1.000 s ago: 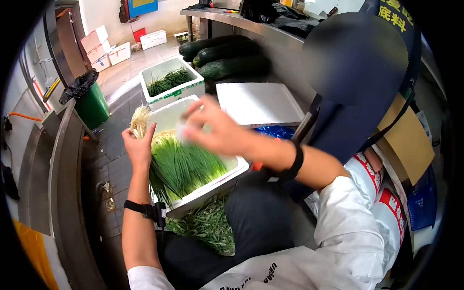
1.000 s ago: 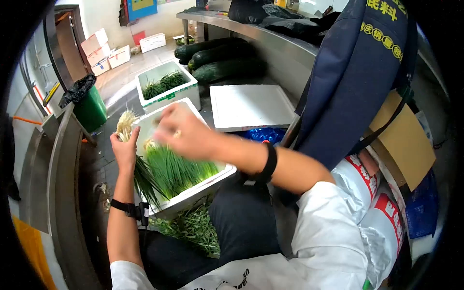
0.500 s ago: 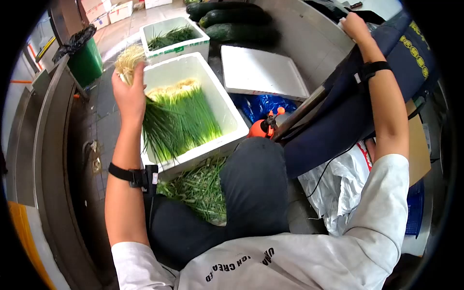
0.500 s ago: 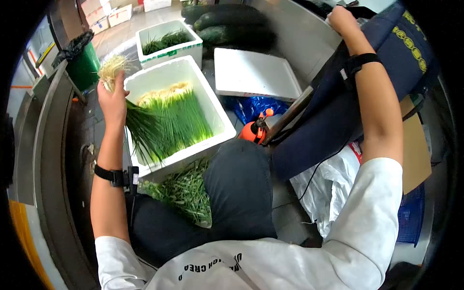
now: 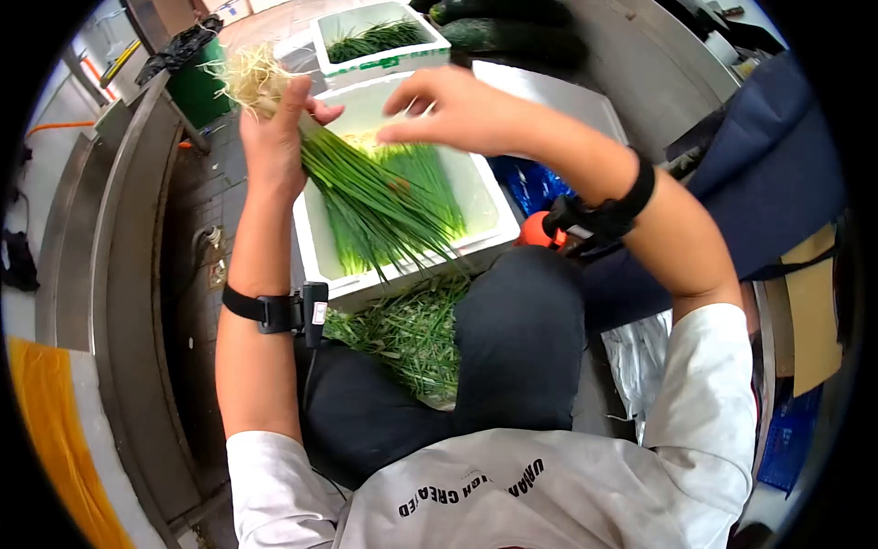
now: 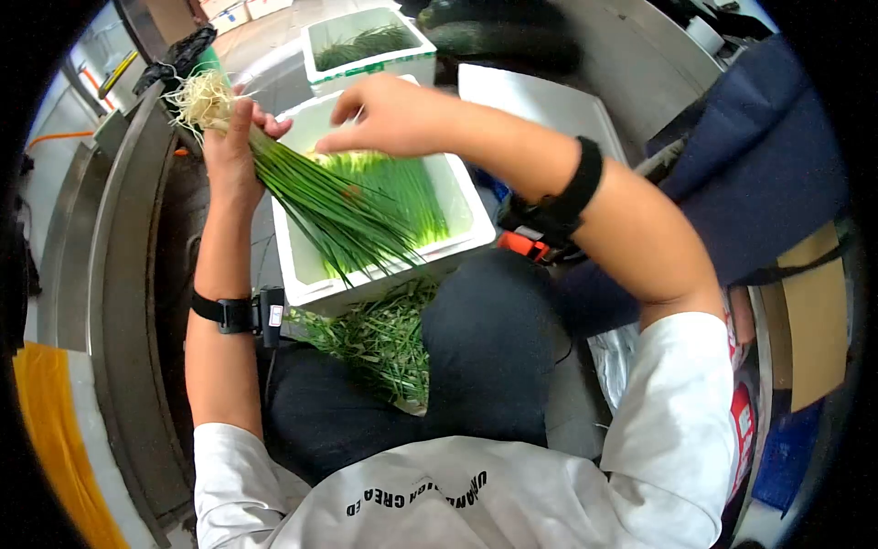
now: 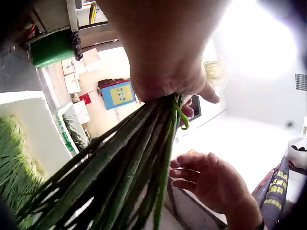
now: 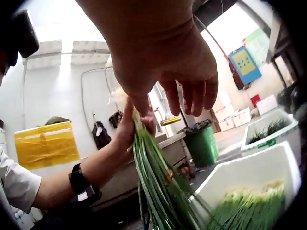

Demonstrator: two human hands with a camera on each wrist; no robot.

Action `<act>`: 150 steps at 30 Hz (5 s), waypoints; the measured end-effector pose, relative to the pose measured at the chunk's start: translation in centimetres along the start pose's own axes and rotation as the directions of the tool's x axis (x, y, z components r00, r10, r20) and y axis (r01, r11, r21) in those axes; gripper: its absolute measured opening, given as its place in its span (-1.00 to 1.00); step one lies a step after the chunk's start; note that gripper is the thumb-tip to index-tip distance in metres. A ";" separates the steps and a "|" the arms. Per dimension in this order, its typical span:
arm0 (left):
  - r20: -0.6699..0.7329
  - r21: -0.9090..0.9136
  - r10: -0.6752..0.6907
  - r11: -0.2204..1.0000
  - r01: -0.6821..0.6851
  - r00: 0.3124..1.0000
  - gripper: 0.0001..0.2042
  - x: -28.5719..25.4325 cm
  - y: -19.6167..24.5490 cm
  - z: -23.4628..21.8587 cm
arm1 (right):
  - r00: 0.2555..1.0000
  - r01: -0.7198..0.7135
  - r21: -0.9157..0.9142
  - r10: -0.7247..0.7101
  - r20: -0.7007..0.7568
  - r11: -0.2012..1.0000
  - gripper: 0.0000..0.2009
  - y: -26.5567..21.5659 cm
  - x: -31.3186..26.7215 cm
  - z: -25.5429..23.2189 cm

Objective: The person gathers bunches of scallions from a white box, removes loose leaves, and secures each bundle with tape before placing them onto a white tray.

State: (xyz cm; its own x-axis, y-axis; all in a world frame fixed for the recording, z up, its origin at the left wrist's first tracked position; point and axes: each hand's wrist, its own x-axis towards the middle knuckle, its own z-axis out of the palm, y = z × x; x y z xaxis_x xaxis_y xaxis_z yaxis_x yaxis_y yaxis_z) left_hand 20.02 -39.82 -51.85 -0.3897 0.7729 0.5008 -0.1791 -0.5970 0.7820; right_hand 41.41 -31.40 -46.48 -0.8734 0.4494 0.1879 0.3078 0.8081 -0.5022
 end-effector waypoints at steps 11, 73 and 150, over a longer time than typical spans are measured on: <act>0.101 0.250 0.074 0.963 -0.097 0.992 -0.26 -0.5 0.0 0.6 | 0.998 0.020 0.612 -0.054 0.037 0.790 -0.72 -0.3 4.9 4.9; 0.003 0.325 -0.534 0.800 0.504 0.846 -0.85 -8.6 -2.8 3.3 | 0.512 -0.732 0.422 0.841 -0.177 0.535 -0.25 41.9 -1.2 4.3; -0.784 -0.125 -0.615 0.030 0.992 -0.080 -0.66 -15.1 38.7 -6.4 | 0.813 0.053 -0.253 0.105 0.572 0.966 -0.70 -8.4 -9.8 -18.7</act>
State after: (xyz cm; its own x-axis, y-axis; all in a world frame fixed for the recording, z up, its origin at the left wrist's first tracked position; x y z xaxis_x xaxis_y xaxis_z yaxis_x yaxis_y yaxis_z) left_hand 13.18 -75.93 -31.50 -0.5672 0.1370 -0.8121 -0.5046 0.7215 0.4741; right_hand 54.41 -35.45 -28.33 -0.8942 0.2321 -0.3827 0.3460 0.9009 -0.2620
